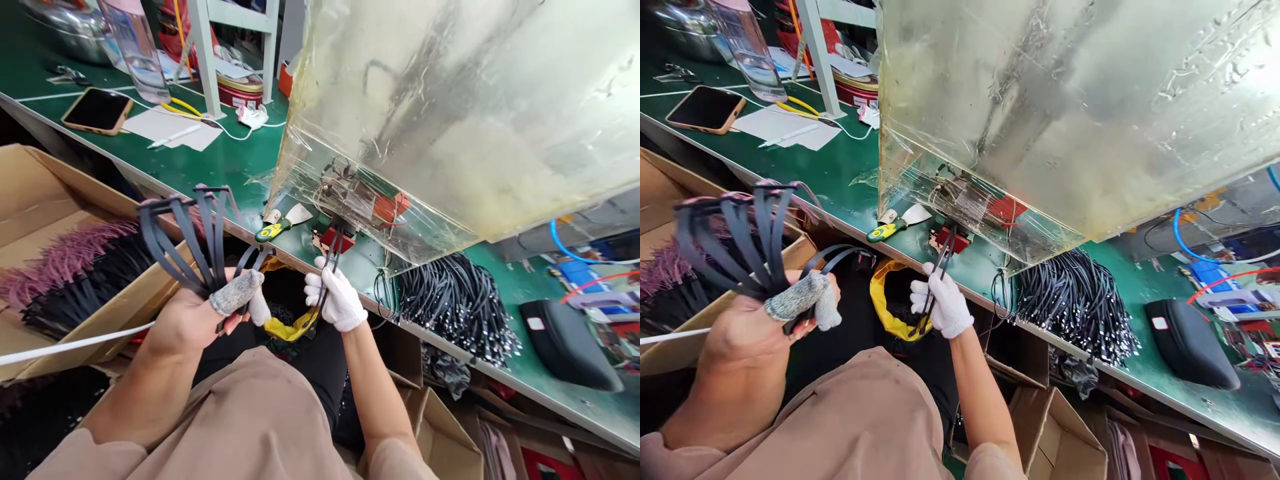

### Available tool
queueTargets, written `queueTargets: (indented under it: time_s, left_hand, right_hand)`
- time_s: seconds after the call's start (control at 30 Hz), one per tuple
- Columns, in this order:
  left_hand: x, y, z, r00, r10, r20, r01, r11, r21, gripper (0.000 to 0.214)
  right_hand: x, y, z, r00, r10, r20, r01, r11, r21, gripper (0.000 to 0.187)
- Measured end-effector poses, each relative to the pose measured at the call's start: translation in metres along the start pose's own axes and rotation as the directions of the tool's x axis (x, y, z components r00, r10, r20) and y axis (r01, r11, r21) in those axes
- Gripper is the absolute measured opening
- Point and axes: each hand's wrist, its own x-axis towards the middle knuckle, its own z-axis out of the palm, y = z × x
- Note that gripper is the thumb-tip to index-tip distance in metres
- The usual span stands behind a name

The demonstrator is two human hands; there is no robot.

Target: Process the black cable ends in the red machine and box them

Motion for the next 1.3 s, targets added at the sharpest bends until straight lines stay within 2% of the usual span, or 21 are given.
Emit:
queueTargets:
  time_s: [0.13,0.23,0.43,0.63,0.77,1.0,1.1,1.2,1.27,1.3]
  left_hand:
    - [0.004,-0.003,0.000,1.000,-0.002,0.004,0.002,0.999,-0.051,0.054]
    - [0.003,-0.005,-0.003,1.000,-0.002,-0.025,0.001,0.999,-0.038,0.053]
    - [0.004,-0.006,-0.005,0.999,-0.010,-0.051,0.009,1.000,-0.028,0.054]
    - [0.002,-0.017,-0.008,0.997,-0.042,-0.066,0.040,0.999,-0.035,0.054]
    - [-0.005,-0.018,-0.008,0.997,-0.025,-0.077,0.021,0.998,-0.054,0.047]
    - [-0.010,-0.022,-0.015,1.000,-0.027,-0.003,0.027,0.999,-0.044,0.048]
    - [-0.013,-0.025,-0.016,0.999,-0.027,0.035,0.028,0.998,-0.053,0.044]
    - [-0.017,-0.032,-0.017,0.996,-0.064,0.066,0.066,0.997,-0.038,0.041]
    - [-0.020,-0.039,-0.017,0.990,-0.112,0.088,0.112,0.994,0.008,0.046]
    - [-0.022,-0.043,-0.016,0.984,-0.144,0.107,0.140,0.989,0.045,0.050]
  right_hand:
    - [0.034,-0.033,0.010,0.997,-0.074,0.019,0.073,0.996,0.054,0.027]
    - [0.054,-0.048,0.014,0.997,-0.071,0.043,0.065,0.988,0.140,0.006]
    - [0.069,-0.059,0.018,0.997,0.020,-0.072,-0.001,0.967,0.254,0.028]
    - [0.071,-0.068,0.025,0.982,0.094,-0.162,-0.042,0.953,0.300,0.027]
    - [0.071,-0.071,0.026,0.978,0.126,-0.169,-0.065,0.942,0.330,0.028]
    - [0.073,-0.072,0.027,0.973,0.149,-0.176,-0.081,0.937,0.341,0.030]
    - [0.071,-0.073,0.022,0.983,0.153,-0.105,-0.111,0.938,0.328,0.028]
    - [0.059,-0.061,0.005,0.981,0.185,0.065,-0.195,0.956,0.219,0.028]
    - [0.046,-0.040,-0.012,0.943,0.270,0.196,-0.295,0.949,0.112,0.038]
    - [0.040,-0.026,-0.020,0.906,0.336,0.257,-0.361,0.931,0.053,0.046]
